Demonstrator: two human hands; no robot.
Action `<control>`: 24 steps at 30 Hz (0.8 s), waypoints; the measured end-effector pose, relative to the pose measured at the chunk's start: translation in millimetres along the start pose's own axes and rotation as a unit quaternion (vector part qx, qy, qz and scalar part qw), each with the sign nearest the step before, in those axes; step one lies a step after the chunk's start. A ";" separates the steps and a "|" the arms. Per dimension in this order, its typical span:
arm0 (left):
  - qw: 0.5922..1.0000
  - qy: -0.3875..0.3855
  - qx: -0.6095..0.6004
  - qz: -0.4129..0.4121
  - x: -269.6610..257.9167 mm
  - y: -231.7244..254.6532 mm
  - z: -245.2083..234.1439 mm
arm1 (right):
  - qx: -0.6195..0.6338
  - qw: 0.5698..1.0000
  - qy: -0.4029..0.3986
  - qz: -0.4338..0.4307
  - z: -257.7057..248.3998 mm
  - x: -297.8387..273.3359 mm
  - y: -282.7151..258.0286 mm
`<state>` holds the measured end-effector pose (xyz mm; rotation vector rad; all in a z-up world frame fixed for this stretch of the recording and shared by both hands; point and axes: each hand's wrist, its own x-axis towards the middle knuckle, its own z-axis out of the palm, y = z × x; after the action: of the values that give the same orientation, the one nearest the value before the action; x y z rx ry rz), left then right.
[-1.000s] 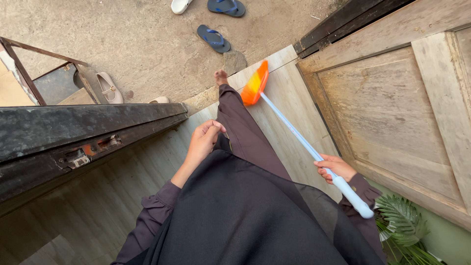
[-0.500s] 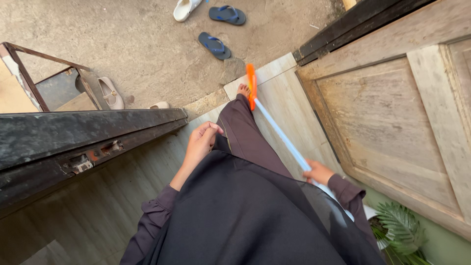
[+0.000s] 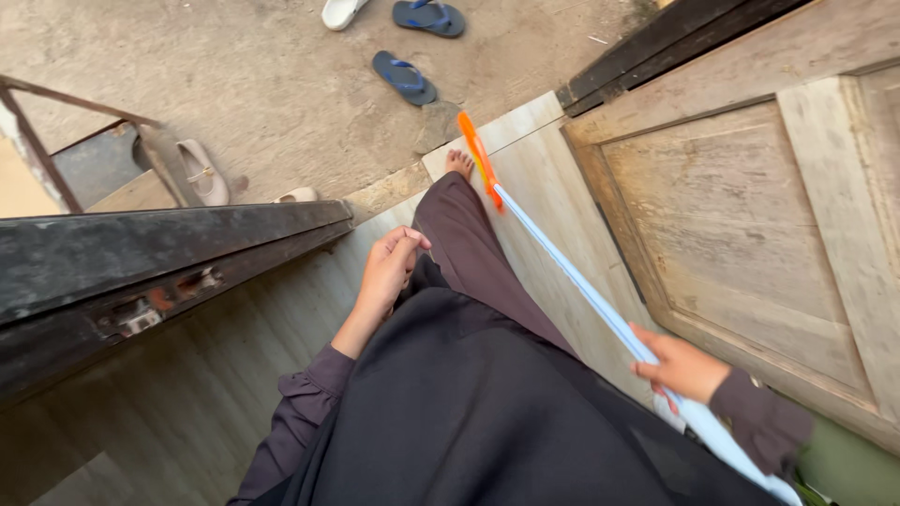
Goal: The person sweeps a tiled floor using a broom, gathering small pieces of debris and moving it toward an open doorway.
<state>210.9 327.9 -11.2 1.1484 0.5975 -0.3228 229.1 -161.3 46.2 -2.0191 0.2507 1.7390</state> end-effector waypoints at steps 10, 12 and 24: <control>1.000 -0.024 -0.007 -0.007 -3.0 -24.1 -18.8 | 0.201 0.974 -0.083 0.068 -37.2 102.9 79.3; 0.999 -0.032 -0.001 -0.015 -2.5 -26.6 -20.4 | 0.176 0.976 -0.079 0.096 -30.9 124.2 73.2; 0.998 -0.051 0.030 0.007 24.2 -24.5 -17.2 | 0.124 0.987 -0.027 0.094 -11.8 181.5 73.6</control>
<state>212.5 335.7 -48.9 1.1864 0.4920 -0.3880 241.6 -202.7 -145.2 -1.8148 0.6258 1.7730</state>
